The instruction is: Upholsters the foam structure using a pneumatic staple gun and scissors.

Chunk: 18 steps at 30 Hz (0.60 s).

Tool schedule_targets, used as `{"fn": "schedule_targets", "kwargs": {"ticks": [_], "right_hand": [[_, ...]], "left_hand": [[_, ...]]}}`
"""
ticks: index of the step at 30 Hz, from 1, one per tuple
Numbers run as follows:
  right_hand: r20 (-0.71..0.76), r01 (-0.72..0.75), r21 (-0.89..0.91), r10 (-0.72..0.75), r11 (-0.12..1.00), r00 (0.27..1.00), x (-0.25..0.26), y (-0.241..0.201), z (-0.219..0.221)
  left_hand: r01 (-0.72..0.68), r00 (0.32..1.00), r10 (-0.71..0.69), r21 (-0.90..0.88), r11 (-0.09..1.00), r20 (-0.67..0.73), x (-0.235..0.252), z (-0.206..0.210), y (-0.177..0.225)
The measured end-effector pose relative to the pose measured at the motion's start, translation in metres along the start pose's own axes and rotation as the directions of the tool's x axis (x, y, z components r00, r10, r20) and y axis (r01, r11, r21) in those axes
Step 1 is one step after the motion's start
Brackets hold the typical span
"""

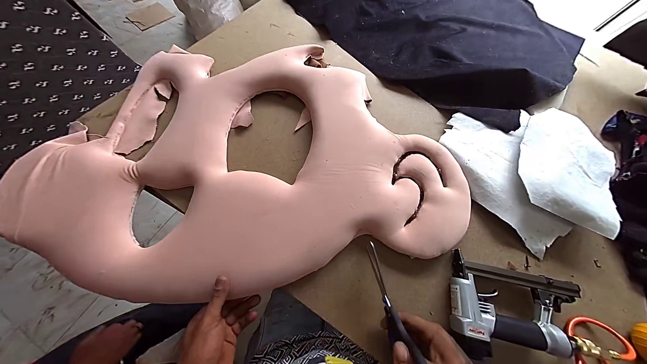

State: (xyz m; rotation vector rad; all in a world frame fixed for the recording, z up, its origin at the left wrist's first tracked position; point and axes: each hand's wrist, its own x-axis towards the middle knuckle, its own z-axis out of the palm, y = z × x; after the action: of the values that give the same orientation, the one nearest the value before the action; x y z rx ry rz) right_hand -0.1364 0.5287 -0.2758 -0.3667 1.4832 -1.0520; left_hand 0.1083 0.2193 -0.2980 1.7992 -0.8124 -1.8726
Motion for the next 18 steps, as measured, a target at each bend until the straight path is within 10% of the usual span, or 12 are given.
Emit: {"fn": "schedule_targets", "kwargs": {"ticks": [18], "right_hand": [[-0.137,0.256,-0.038,-0.259,0.966,0.956,0.025,-0.013,0.013]], "left_hand": [[-0.209,0.969,0.215,-0.063,0.976,0.120,-0.041,-0.006,0.049]]}}
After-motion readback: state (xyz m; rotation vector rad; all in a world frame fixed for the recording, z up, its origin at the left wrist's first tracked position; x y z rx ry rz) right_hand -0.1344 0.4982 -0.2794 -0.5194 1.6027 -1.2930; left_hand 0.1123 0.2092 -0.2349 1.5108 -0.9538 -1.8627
